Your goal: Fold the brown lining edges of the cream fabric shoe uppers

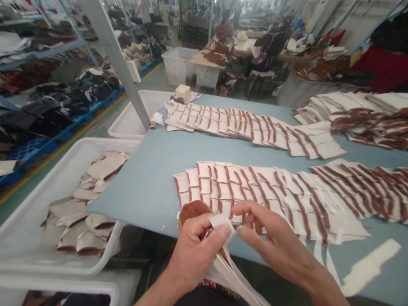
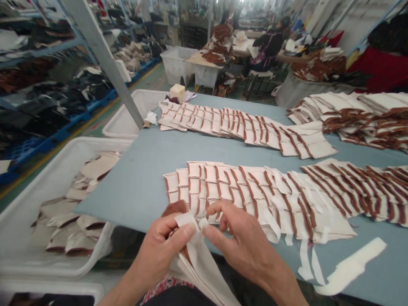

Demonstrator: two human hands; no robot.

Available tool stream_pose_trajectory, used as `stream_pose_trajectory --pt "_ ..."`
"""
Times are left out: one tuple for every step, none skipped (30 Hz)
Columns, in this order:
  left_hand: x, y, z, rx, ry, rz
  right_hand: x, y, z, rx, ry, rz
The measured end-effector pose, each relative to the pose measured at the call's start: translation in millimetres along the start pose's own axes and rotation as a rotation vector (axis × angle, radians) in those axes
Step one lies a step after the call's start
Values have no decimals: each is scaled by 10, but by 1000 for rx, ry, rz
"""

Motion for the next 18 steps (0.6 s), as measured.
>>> stream_pose_trajectory --pt "17 -3 -26 -10 -7 14 -17 -7 12 70 -8 29" --pt "32 -7 -48 -14 -16 26 -42 7 24 121 -24 66" --pt "49 -11 -67 -14 -18 40 -69 47 37 148 -36 113" --pt "67 -16 -81 -11 -11 56 -90 107 51 152 -38 174" --pt "84 -21 -93 -5 2 78 -107 180 65 143 -28 246" --pt "95 -26 -103 6 18 104 -119 260 75 127 -12 323" --pt "97 -31 -111 17 30 131 -127 337 80 110 6 397" --pt "91 -32 -118 27 36 157 -130 405 78 100 26 466" --pt "79 -33 -125 36 39 181 -127 457 71 105 44 522" --pt "66 -33 -131 45 41 203 -117 493 59 124 58 566" --pt "55 -34 -139 54 43 221 -103 516 43 150 66 601" --pt "50 -37 -149 61 46 236 -87 534 27 170 70 636" --pt "51 -40 -162 63 51 251 -65 553 13 180 75 678" --pt "60 -43 -178 57 59 266 -39 574 2 177 82 729" --pt "73 -41 -199 37 68 278 -8 590 -5 176 90 782" --pt "86 -37 -222 6 75 279 27 596 -9 186 94 832" --pt "92 -35 -246 -27 73 263 65 584 -13 221 89 868" --pt "90 -39 -268 -53 61 230 104 557 -18 276 75 889"
Point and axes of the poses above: each hand's wrist, its own z-axis towards the middle knuckle, its own y-axis out of the palm, x = y × z, the point moved 6 cm from there along z, towards the middle knuckle, and after that the axes turned 13 degrees about z, right-handed, at the moved point
